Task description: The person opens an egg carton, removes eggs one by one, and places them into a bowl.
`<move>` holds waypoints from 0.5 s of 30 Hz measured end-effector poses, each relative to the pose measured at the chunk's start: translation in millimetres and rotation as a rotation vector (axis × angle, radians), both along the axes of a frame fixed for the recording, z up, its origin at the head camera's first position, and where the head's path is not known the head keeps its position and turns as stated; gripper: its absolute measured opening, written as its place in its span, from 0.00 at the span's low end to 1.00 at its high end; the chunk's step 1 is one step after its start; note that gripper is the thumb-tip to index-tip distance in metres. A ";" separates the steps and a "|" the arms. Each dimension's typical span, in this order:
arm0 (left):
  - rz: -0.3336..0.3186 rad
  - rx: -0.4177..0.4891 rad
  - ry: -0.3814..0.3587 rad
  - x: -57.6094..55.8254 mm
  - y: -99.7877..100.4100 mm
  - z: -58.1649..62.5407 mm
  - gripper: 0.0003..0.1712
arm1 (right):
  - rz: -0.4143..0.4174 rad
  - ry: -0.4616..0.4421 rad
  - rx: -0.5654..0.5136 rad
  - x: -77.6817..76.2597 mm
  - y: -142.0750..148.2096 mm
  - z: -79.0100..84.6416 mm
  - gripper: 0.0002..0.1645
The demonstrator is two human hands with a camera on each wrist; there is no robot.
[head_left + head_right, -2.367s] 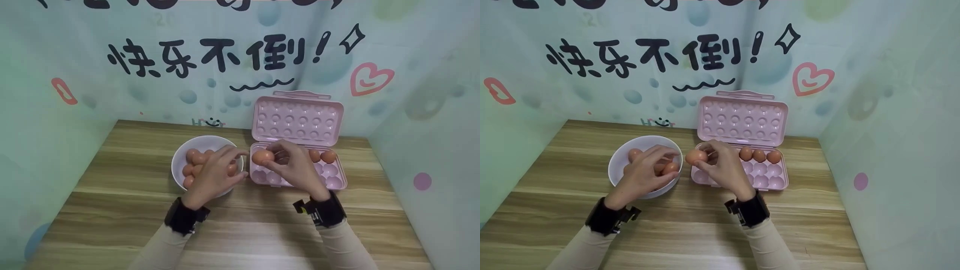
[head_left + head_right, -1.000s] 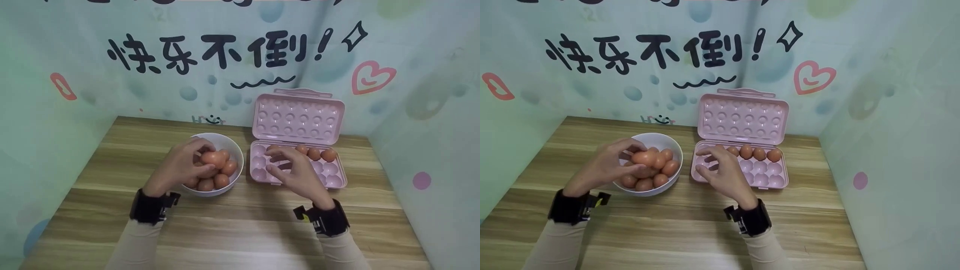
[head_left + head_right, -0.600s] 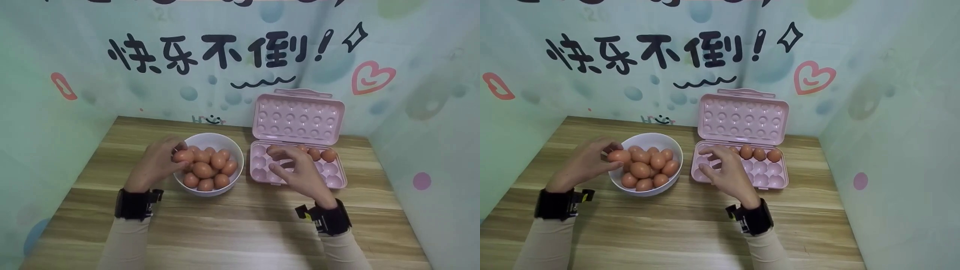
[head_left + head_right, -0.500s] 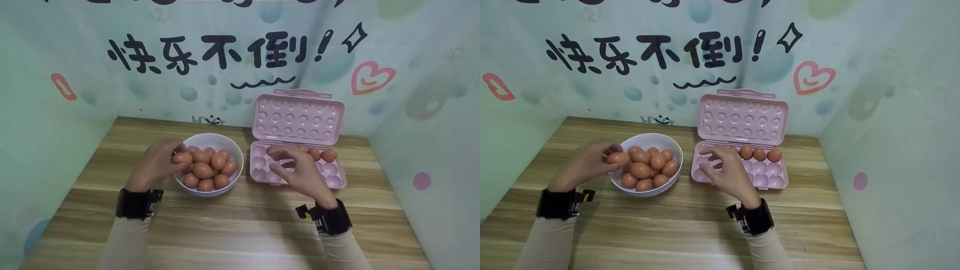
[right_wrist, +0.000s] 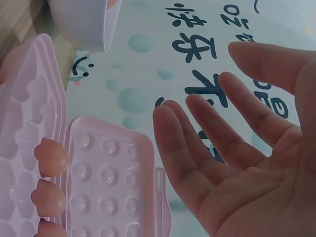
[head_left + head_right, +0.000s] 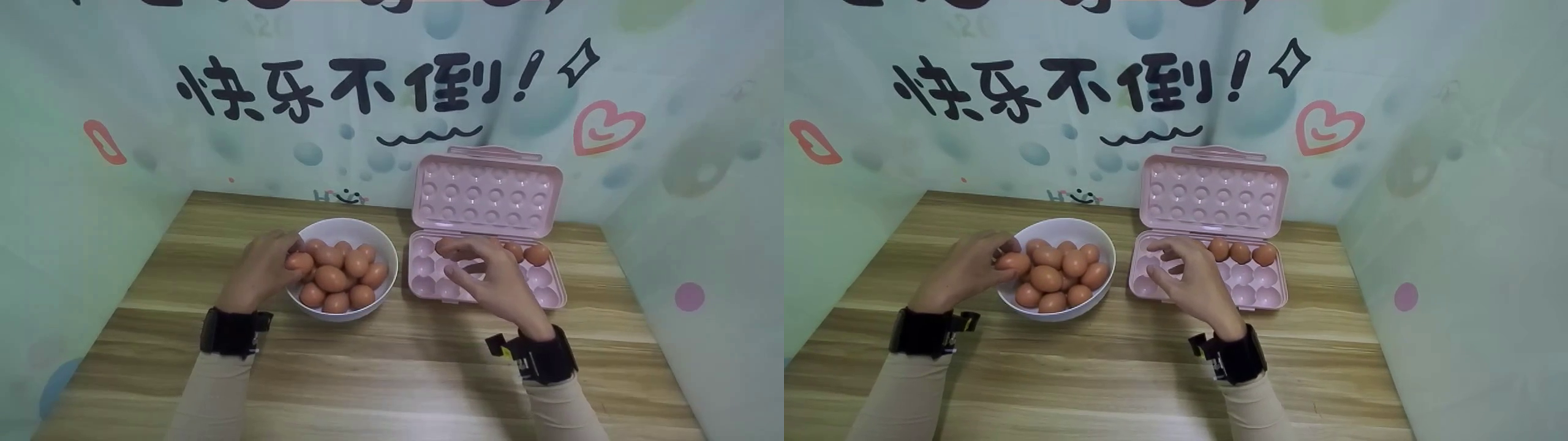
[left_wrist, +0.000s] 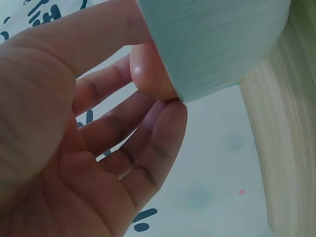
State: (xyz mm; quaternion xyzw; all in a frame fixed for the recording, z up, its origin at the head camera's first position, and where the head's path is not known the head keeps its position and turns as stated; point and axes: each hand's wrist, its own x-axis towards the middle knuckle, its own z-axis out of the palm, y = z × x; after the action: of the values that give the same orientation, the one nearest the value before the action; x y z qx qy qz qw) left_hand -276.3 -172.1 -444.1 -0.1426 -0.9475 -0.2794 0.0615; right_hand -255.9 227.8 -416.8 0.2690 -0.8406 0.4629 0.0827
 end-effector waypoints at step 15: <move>-0.027 0.033 -0.122 7.6 -0.1 6.8 0.13 | -0.007 -0.009 -0.013 -3.3 4.5 -1.5 0.17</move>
State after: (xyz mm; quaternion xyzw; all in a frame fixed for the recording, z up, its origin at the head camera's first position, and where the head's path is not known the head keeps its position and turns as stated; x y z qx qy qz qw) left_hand -268.7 -172.2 -437.3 -0.1371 -0.9428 -0.3039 0.0020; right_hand -259.3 232.2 -418.4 0.2632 -0.8389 0.4693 0.0823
